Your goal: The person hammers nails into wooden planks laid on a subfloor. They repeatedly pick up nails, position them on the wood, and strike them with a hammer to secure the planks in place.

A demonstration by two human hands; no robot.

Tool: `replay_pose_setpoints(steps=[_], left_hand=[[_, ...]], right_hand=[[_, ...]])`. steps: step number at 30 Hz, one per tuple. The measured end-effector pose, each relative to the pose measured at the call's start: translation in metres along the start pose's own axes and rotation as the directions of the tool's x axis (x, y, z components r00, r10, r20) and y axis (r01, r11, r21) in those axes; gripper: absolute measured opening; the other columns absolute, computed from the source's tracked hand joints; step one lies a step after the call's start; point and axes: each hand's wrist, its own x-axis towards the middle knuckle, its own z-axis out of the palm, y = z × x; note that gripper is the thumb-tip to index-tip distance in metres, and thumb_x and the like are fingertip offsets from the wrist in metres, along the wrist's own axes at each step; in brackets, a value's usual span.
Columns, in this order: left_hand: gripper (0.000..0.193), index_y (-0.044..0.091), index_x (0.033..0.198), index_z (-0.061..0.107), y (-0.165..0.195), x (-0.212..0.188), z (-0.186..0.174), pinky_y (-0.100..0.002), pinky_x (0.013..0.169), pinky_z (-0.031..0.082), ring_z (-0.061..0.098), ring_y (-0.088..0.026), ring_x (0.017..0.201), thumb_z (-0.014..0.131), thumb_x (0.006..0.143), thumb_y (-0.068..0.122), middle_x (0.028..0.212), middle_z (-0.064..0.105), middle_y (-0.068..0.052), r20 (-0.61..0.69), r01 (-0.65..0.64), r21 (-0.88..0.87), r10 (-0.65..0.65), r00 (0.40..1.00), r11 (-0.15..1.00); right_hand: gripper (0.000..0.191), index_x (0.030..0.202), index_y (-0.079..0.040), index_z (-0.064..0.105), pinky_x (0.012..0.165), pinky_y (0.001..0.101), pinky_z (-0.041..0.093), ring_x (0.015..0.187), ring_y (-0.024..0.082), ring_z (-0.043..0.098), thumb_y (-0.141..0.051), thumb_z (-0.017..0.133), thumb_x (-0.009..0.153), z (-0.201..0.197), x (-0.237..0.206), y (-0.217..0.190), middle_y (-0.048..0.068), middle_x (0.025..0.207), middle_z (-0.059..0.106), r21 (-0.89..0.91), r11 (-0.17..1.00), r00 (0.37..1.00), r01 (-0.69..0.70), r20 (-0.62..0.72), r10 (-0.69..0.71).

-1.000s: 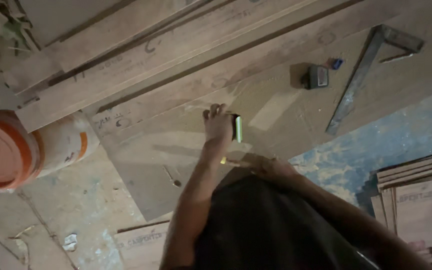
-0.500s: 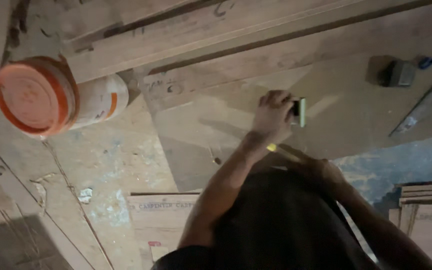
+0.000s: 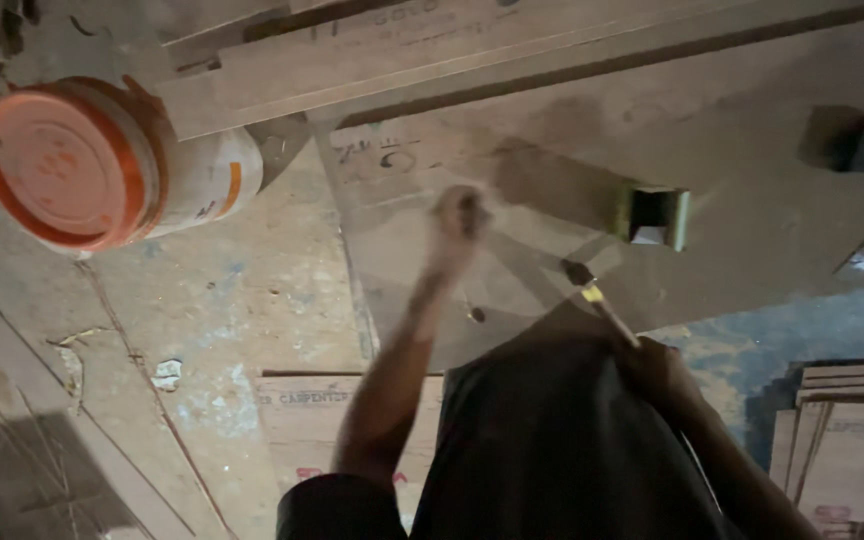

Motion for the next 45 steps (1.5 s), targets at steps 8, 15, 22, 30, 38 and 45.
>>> replay_pose_setpoints(steps=[8, 15, 22, 30, 38, 45], left_hand=[[0.011, 0.002, 0.102, 0.066, -0.013, 0.036, -0.121, -0.034, 0.071, 0.059, 0.071, -0.022, 0.082, 0.069, 0.092, 0.0, 0.098, 0.069, -0.012, -0.197, -0.031, 0.202, 0.072, 0.978, 0.979], [0.007, 0.007, 0.096, 0.068, -0.006, 0.086, -0.091, -0.041, 0.08, 0.06, 0.072, -0.027, 0.089, 0.07, 0.092, 0.001, 0.098, 0.071, -0.011, -0.02, -0.177, 0.336, 0.194, 0.981, 0.925], [0.029, 0.006, 0.111, 0.064, 0.007, 0.098, -0.044, -0.046, 0.083, 0.057, 0.068, -0.037, 0.097, 0.074, 0.085, 0.002, 0.107, 0.068, -0.016, -0.023, -0.309, 0.273, 0.327, 0.945, 0.911], [0.033, 0.007, 0.115, 0.061, 0.007, 0.093, -0.052, -0.046, 0.083, 0.059, 0.069, -0.039, 0.099, 0.075, 0.085, 0.001, 0.11, 0.068, -0.018, -0.035, -0.245, 0.126, 0.251, 0.967, 0.961], [0.031, 0.006, 0.122, 0.06, 0.003, 0.093, -0.048, -0.042, 0.08, 0.063, 0.076, -0.031, 0.099, 0.07, 0.092, 0.005, 0.113, 0.07, -0.017, 0.056, -0.077, 0.054, 0.074, 0.996, 0.996], [0.033, 0.005, 0.129, 0.064, -0.003, 0.101, -0.099, -0.051, 0.097, 0.053, 0.063, -0.033, 0.117, 0.067, 0.097, 0.013, 0.124, 0.066, -0.019, -0.042, -0.241, 0.454, 0.291, 0.956, 0.858]], right_hand=[[0.036, 0.101, -0.003, 0.071, 0.059, 0.0491, 0.055, 0.068, 0.037, 0.072, -0.038, 0.065, 0.096, 0.007, -0.012, -0.017, 0.021, 0.074, 0.069, 0.138, 0.96, 0.969, -0.246, 0.029, 0.244], [0.034, 0.11, -0.001, 0.07, 0.059, 0.0465, 0.054, 0.071, 0.039, 0.072, -0.031, 0.07, 0.093, -0.021, -0.026, -0.052, 0.025, 0.079, 0.071, -0.113, 0.993, 0.996, -0.045, -0.078, 0.036], [0.039, 0.136, -0.007, 0.061, 0.054, 0.0428, 0.047, 0.06, 0.026, 0.055, -0.021, 0.059, 0.1, -0.043, -0.018, -0.128, 0.015, 0.07, 0.059, 0.076, 0.977, 0.954, 0.197, -0.244, -0.174], [0.028, 0.1, -0.004, 0.061, 0.05, 0.0292, 0.038, 0.06, 0.007, 0.046, -0.032, 0.063, 0.102, -0.06, 0.028, -0.215, 0.003, 0.068, 0.052, 0.507, 0.829, 0.963, 0.236, -0.238, -0.128], [0.034, 0.095, -0.003, 0.065, 0.048, 0.0316, 0.037, 0.051, 0.016, 0.05, -0.036, 0.065, 0.102, -0.037, 0.073, -0.239, 0.005, 0.062, 0.055, 0.16, 0.979, 0.955, 0.127, -0.288, -0.077], [0.033, 0.091, -0.006, 0.054, 0.054, 0.0268, 0.038, 0.06, 0.01, 0.045, -0.035, 0.061, 0.103, -0.093, 0.022, -0.244, 0.0, 0.07, 0.046, 0.594, 0.182, 0.603, 0.784, -0.657, -0.453]])
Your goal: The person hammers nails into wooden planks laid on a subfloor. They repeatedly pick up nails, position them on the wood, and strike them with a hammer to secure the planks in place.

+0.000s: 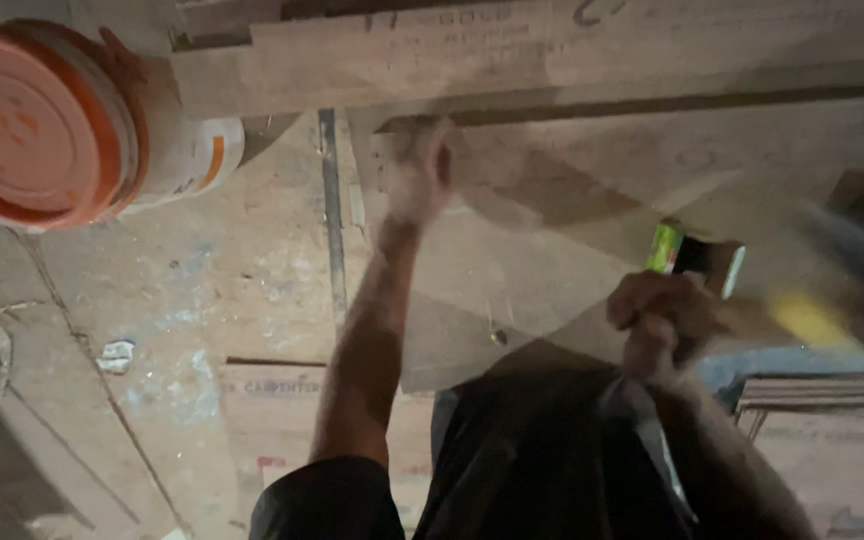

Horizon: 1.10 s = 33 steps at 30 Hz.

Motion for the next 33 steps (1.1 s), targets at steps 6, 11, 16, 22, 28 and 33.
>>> replay_pose_setpoints(steps=[6, 11, 16, 22, 28, 33], left_hand=[[0.024, 0.007, 0.118, 0.067, -0.014, 0.01, -0.021, -0.051, 0.099, 0.045, 0.059, -0.034, 0.114, 0.065, 0.1, 0.022, 0.123, 0.064, -0.012, 0.046, 0.017, 0.199, -0.027, 0.999, 0.98], [0.018, 0.007, 0.11, 0.067, -0.01, 0.011, -0.013, -0.052, 0.098, 0.045, 0.057, -0.037, 0.111, 0.065, 0.1, 0.022, 0.12, 0.062, -0.014, -0.01, 0.024, 0.198, -0.022, 1.0, 0.98], [0.021, 0.005, 0.108, 0.068, -0.007, 0.007, -0.011, -0.052, 0.1, 0.045, 0.057, -0.035, 0.112, 0.064, 0.096, 0.021, 0.122, 0.061, -0.014, -0.073, -0.016, 0.277, 0.038, 0.997, 0.961], [0.032, 0.003, 0.112, 0.071, -0.008, 0.01, -0.011, -0.052, 0.1, 0.044, 0.055, -0.039, 0.114, 0.063, 0.088, 0.023, 0.125, 0.06, -0.018, -0.067, -0.035, 0.393, 0.067, 0.995, 0.919], [0.025, 0.003, 0.117, 0.069, -0.019, -0.001, 0.0, -0.053, 0.108, 0.045, 0.057, -0.038, 0.117, 0.061, 0.1, 0.019, 0.128, 0.06, -0.017, 0.104, 0.11, 0.251, -0.14, 0.985, 0.962], [0.033, 0.002, 0.117, 0.067, -0.031, -0.001, 0.009, -0.054, 0.106, 0.044, 0.056, -0.041, 0.119, 0.059, 0.095, 0.025, 0.13, 0.06, -0.019, -0.122, 0.0, 0.355, 0.047, 0.991, 0.935]], right_hand=[[0.034, 0.087, 0.001, 0.056, 0.057, 0.0306, 0.04, 0.066, 0.014, 0.046, -0.027, 0.056, 0.107, 0.02, 0.027, 0.018, 0.005, 0.072, 0.049, -0.644, 0.694, 0.883, -0.322, 0.061, 0.466], [0.024, 0.124, -0.011, 0.059, 0.057, 0.0305, 0.036, 0.066, 0.016, 0.043, -0.025, 0.054, 0.105, -0.01, 0.007, 0.01, 0.003, 0.078, 0.047, -0.366, 0.843, 0.895, -0.394, 0.055, 0.442], [0.024, 0.102, -0.008, 0.054, 0.062, 0.035, 0.04, 0.068, 0.019, 0.046, -0.03, 0.061, 0.106, -0.041, 0.004, 0.029, 0.005, 0.078, 0.047, -0.372, 0.928, 0.962, 0.004, 0.254, 0.098], [0.027, 0.099, -0.006, 0.054, 0.068, 0.0369, 0.044, 0.075, 0.022, 0.051, -0.03, 0.063, 0.106, 0.005, 0.025, 0.072, 0.008, 0.084, 0.05, -0.629, 0.677, 0.86, -0.382, 0.026, 0.51], [0.023, 0.108, -0.003, 0.058, 0.075, 0.0373, 0.048, 0.085, 0.025, 0.056, -0.026, 0.061, 0.107, -0.035, 0.021, -0.038, 0.011, 0.093, 0.055, -0.039, 0.94, 0.941, 0.339, -0.015, -0.339], [0.022, 0.115, -0.001, 0.061, 0.08, 0.0375, 0.051, 0.094, 0.027, 0.06, -0.022, 0.06, 0.107, -0.051, -0.005, 0.07, 0.014, 0.101, 0.059, -0.96, -0.196, 0.942, 0.2, 0.134, 0.308]])
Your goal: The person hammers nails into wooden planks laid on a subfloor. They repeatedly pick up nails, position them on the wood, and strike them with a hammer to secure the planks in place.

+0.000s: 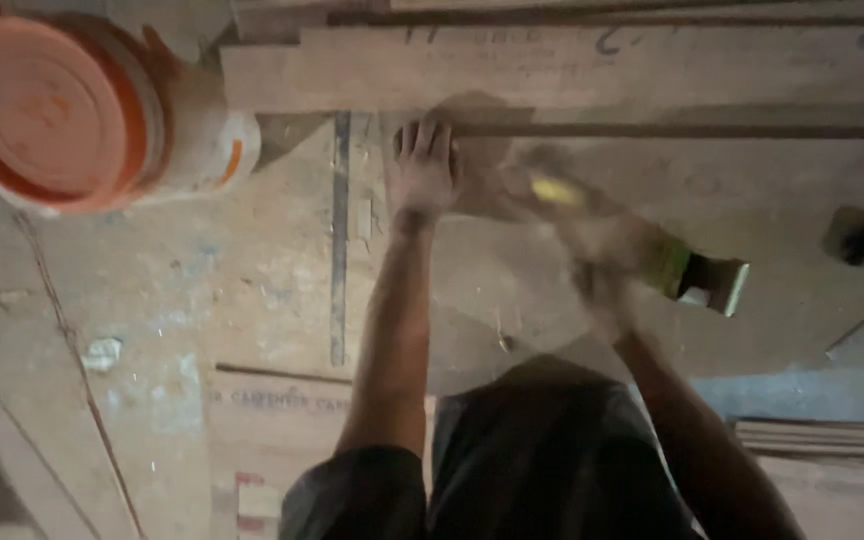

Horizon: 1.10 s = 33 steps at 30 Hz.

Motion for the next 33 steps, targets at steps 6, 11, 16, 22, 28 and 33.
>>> replay_pose_setpoints(steps=[6, 11, 16, 22, 28, 33], left_hand=[[0.038, 0.005, 0.124, 0.067, 0.0, 0.008, -0.004, -0.055, 0.11, 0.043, 0.056, -0.041, 0.122, 0.059, 0.099, 0.032, 0.129, 0.063, -0.019, 0.134, 0.015, -0.025, -0.012, 0.991, 1.0], [0.052, 0.003, 0.127, 0.063, 0.003, 0.007, -0.018, -0.055, 0.106, 0.042, 0.055, -0.042, 0.121, 0.064, 0.096, 0.045, 0.127, 0.061, -0.021, 0.233, 0.007, -0.112, 0.019, 0.972, 0.994], [0.058, 0.002, 0.13, 0.059, 0.004, 0.014, -0.03, -0.055, 0.105, 0.04, 0.051, -0.043, 0.122, 0.069, 0.089, 0.043, 0.132, 0.056, -0.022, 0.186, -0.103, -0.178, 0.136, 0.973, 0.979], [0.049, 0.004, 0.139, 0.057, 0.006, 0.011, -0.02, -0.053, 0.111, 0.039, 0.05, -0.04, 0.13, 0.062, 0.101, 0.033, 0.14, 0.053, -0.017, 0.297, 0.005, -0.103, 0.026, 0.954, 0.995], [0.048, 0.002, 0.144, 0.054, 0.001, 0.009, -0.01, -0.052, 0.117, 0.038, 0.047, -0.041, 0.134, 0.053, 0.108, 0.034, 0.146, 0.051, -0.019, 0.314, 0.012, -0.077, 0.013, 0.949, 0.997], [0.056, 0.001, 0.141, 0.052, -0.003, 0.018, -0.001, -0.055, 0.115, 0.034, 0.045, -0.045, 0.134, 0.056, 0.101, 0.04, 0.144, 0.051, -0.022, 0.245, -0.094, 0.015, 0.088, 0.966, 0.995]], right_hand=[[0.034, 0.102, 0.002, 0.064, 0.07, 0.0516, 0.053, 0.077, 0.045, 0.063, -0.03, 0.07, 0.096, 0.068, -0.089, 0.038, 0.029, 0.084, 0.064, 0.484, 0.732, 0.856, -0.48, 0.44, 0.271], [0.024, 0.096, -0.001, 0.065, 0.06, 0.0529, 0.049, 0.075, 0.049, 0.065, -0.023, 0.069, 0.089, 0.074, -0.15, 0.051, 0.028, 0.077, 0.065, 0.539, 0.721, 0.89, -0.435, 0.381, 0.252], [0.021, 0.095, -0.002, 0.065, 0.056, 0.0502, 0.047, 0.068, 0.043, 0.065, -0.022, 0.067, 0.089, 0.043, -0.131, 0.016, 0.025, 0.076, 0.066, 0.554, 0.691, 0.882, -0.465, 0.355, 0.309], [0.027, 0.083, -0.006, 0.054, 0.052, 0.0348, 0.04, 0.058, 0.018, 0.048, -0.022, 0.051, 0.105, -0.061, -0.047, -0.019, 0.003, 0.069, 0.052, 0.997, 0.075, 0.982, -0.011, -0.004, 0.188], [0.032, 0.089, -0.002, 0.059, 0.065, 0.0419, 0.048, 0.07, 0.031, 0.059, -0.029, 0.055, 0.105, -0.056, 0.033, -0.054, 0.016, 0.08, 0.061, 0.81, 0.555, 0.959, 0.187, -0.273, 0.076], [0.031, 0.093, 0.001, 0.065, 0.071, 0.0519, 0.051, 0.077, 0.045, 0.066, -0.029, 0.062, 0.099, 0.046, -0.006, -0.012, 0.03, 0.082, 0.064, 0.578, 0.743, 0.932, -0.337, 0.315, 0.178]])
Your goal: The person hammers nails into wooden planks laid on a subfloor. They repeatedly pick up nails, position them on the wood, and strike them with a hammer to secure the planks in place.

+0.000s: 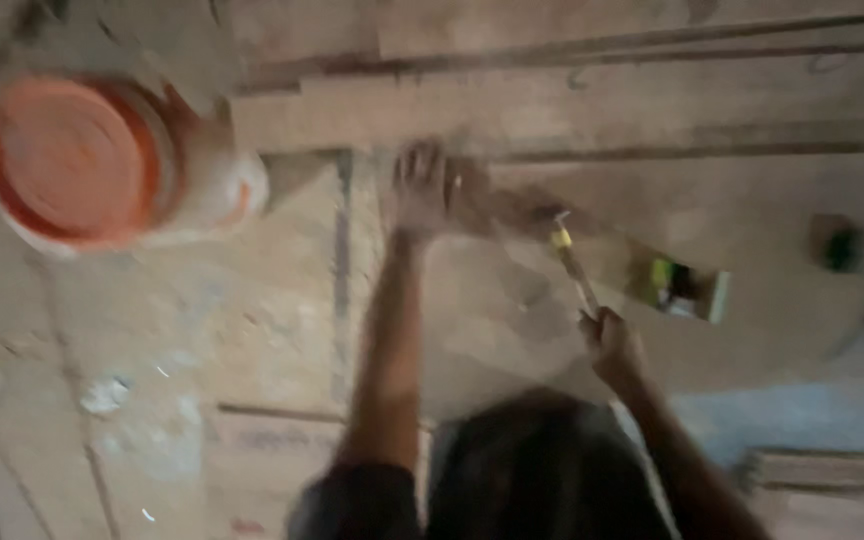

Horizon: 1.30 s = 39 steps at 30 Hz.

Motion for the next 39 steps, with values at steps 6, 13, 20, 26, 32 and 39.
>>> replay_pose_setpoints(steps=[6, 13, 20, 26, 32, 39], left_hand=[[0.066, 0.001, 0.145, 0.053, 0.006, -0.012, -0.006, -0.054, 0.115, 0.036, 0.046, -0.043, 0.133, 0.066, 0.095, 0.041, 0.143, 0.053, -0.022, 0.0, 0.021, -0.139, -0.021, 1.0, 0.99], [0.062, 0.002, 0.135, 0.057, 0.011, -0.007, -0.023, -0.053, 0.113, 0.039, 0.049, -0.038, 0.133, 0.072, 0.088, 0.038, 0.137, 0.056, -0.018, 0.001, -0.032, -0.121, 0.032, 0.999, 0.992], [0.06, 0.005, 0.14, 0.057, 0.009, -0.014, -0.015, -0.052, 0.113, 0.037, 0.048, -0.038, 0.134, 0.071, 0.092, 0.038, 0.141, 0.054, -0.016, 0.001, 0.006, -0.121, -0.006, 1.0, 0.993], [0.059, 0.007, 0.143, 0.056, 0.002, -0.006, -0.007, -0.053, 0.118, 0.033, 0.045, -0.039, 0.138, 0.068, 0.098, 0.044, 0.149, 0.052, -0.016, -0.005, -0.021, -0.019, 0.021, 1.0, 1.0], [0.087, 0.01, 0.149, 0.049, 0.023, 0.002, -0.01, -0.064, 0.12, 0.021, 0.034, -0.041, 0.144, 0.075, 0.083, 0.061, 0.153, 0.043, -0.017, 0.171, 0.175, -0.031, -0.167, 0.971, 0.984], [0.105, 0.013, 0.143, 0.047, 0.06, 0.017, -0.023, -0.07, 0.115, 0.014, 0.027, -0.043, 0.139, 0.084, 0.065, 0.072, 0.148, 0.04, -0.02, 0.173, 0.35, -0.064, -0.335, 0.926, 0.934]], right_hand=[[0.031, 0.095, 0.004, 0.063, 0.065, 0.0558, 0.048, 0.08, 0.05, 0.061, -0.027, 0.062, 0.098, 0.012, -0.067, 0.084, 0.031, 0.08, 0.062, 0.08, 0.997, 0.998, -0.013, -0.066, 0.018], [0.03, 0.091, 0.0, 0.062, 0.057, 0.0474, 0.045, 0.065, 0.032, 0.055, -0.028, 0.059, 0.1, -0.022, -0.072, -0.001, 0.023, 0.068, 0.054, 0.175, 0.984, 0.997, -0.042, -0.055, 0.053], [0.024, 0.099, -0.005, 0.06, 0.059, 0.0433, 0.045, 0.067, 0.026, 0.055, -0.029, 0.058, 0.103, -0.045, -0.021, -0.072, 0.016, 0.073, 0.057, 0.33, 0.719, 0.76, 0.612, -0.497, -0.419], [0.023, 0.105, -0.006, 0.059, 0.067, 0.0514, 0.048, 0.077, 0.041, 0.061, -0.029, 0.061, 0.105, 0.006, 0.031, -0.027, 0.021, 0.086, 0.064, -0.117, 0.934, 0.874, 0.336, -0.329, -0.356], [0.023, 0.101, -0.003, 0.059, 0.066, 0.0583, 0.048, 0.079, 0.05, 0.062, -0.027, 0.056, 0.101, 0.005, -0.01, 0.05, 0.027, 0.083, 0.063, 0.022, 0.998, 0.993, 0.062, -0.105, -0.059], [0.031, 0.106, 0.001, 0.059, 0.068, 0.0551, 0.052, 0.084, 0.049, 0.066, -0.029, 0.059, 0.099, -0.002, -0.058, 0.063, 0.03, 0.089, 0.068, -0.117, 0.973, 0.98, 0.199, -0.006, -0.201]])
